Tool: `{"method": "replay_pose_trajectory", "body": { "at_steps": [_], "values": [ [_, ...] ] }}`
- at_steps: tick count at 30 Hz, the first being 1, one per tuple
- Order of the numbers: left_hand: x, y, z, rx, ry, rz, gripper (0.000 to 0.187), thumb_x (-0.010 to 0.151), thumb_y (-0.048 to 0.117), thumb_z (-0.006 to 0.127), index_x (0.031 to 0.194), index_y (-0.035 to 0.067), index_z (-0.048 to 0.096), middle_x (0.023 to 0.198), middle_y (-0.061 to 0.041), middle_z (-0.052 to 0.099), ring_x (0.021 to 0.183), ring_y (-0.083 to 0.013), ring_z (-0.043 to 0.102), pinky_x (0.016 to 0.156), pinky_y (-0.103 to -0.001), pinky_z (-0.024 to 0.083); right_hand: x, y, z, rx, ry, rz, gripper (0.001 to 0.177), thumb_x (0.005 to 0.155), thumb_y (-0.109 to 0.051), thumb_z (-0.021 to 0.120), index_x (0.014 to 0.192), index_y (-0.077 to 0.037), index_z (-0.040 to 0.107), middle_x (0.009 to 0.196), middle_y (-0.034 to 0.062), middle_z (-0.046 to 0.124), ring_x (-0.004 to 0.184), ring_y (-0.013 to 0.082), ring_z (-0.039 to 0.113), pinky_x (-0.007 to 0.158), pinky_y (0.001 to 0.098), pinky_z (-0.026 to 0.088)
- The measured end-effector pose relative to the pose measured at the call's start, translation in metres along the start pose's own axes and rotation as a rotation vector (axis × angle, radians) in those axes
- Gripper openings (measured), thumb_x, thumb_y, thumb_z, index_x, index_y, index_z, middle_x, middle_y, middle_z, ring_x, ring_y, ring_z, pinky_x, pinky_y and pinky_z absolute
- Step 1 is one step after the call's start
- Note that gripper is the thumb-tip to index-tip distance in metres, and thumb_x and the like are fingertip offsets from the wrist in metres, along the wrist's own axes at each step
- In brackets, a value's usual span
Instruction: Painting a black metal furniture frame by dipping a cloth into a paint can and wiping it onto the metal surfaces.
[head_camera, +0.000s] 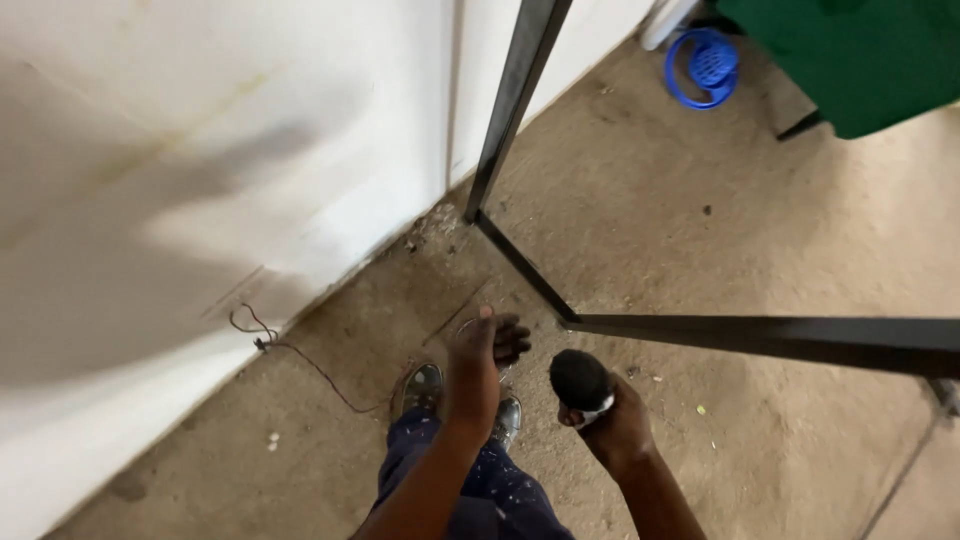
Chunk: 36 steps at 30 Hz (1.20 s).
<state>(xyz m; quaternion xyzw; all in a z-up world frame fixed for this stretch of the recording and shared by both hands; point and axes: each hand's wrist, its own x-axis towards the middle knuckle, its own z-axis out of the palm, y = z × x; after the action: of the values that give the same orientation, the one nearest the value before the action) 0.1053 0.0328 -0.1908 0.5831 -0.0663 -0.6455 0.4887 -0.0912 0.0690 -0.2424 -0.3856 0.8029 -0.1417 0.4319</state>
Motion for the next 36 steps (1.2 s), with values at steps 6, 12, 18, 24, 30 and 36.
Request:
{"method": "replay_pose_trajectory", "body": {
  "at_steps": [6,12,18,24,30,36],
  "values": [
    [0.064,-0.11,-0.05,0.015,0.046,-0.127,0.073,0.089,0.058,0.045,0.115,-0.003,0.076,0.1,-0.018,0.081,0.089,-0.0298,0.076,0.08,-0.041,0.057,0.102,0.067,0.088,0.695,-0.306,0.505,0.04,0.105,-0.019,0.047,0.127,0.005,0.069,0.087,0.0212,0.055,0.066,0.029,0.046,0.059,0.0401,0.038],
    [0.182,-0.28,-0.139,-0.144,0.146,-0.367,0.071,0.086,0.053,0.053,0.119,-0.007,0.074,0.1,-0.026,0.082,0.084,-0.0364,0.075,0.074,-0.045,0.055,0.202,0.152,0.211,0.122,-0.392,0.396,0.035,0.106,-0.032,0.047,0.107,-0.003,0.066,0.084,0.014,0.063,0.066,0.0222,0.051,0.058,0.035,0.039],
    [0.277,-0.361,-0.182,-0.157,0.126,-0.486,0.077,0.085,0.055,0.048,0.123,-0.006,0.076,0.118,-0.024,0.084,0.104,-0.0349,0.078,0.092,-0.043,0.057,0.306,0.278,0.344,-0.131,-0.228,0.129,0.035,0.095,-0.039,0.06,0.106,-0.008,0.071,0.091,0.0082,0.075,0.081,0.0219,0.067,0.073,0.0374,0.049],
    [0.331,-0.368,-0.19,-0.175,0.172,-0.416,0.069,0.087,0.053,0.049,0.121,-0.002,0.075,0.113,-0.017,0.082,0.099,-0.0269,0.076,0.085,-0.038,0.055,0.362,0.328,0.413,-0.336,-0.171,-0.045,0.05,0.084,-0.036,0.069,0.128,-0.013,0.07,0.125,0.0139,0.074,0.115,0.0335,0.07,0.094,0.0452,0.052],
    [0.36,-0.353,-0.192,-0.135,0.309,-0.572,0.067,0.09,0.052,0.047,0.119,0.002,0.08,0.115,-0.013,0.083,0.107,-0.0268,0.077,0.094,-0.039,0.054,0.404,0.363,0.458,-0.494,-0.084,-0.255,0.039,0.087,-0.024,0.071,0.125,-0.011,0.074,0.115,0.0228,0.073,0.103,0.0396,0.07,0.082,0.0498,0.055],
    [0.372,-0.372,-0.204,-0.127,0.334,-0.552,0.067,0.09,0.052,0.044,0.127,0.007,0.078,0.121,-0.011,0.083,0.114,-0.0252,0.077,0.101,-0.04,0.053,0.407,0.339,0.468,-0.528,-0.077,-0.21,0.033,0.091,-0.018,0.062,0.118,-0.003,0.072,0.11,0.0239,0.074,0.103,0.0459,0.068,0.088,0.0525,0.051]
  ]
}}
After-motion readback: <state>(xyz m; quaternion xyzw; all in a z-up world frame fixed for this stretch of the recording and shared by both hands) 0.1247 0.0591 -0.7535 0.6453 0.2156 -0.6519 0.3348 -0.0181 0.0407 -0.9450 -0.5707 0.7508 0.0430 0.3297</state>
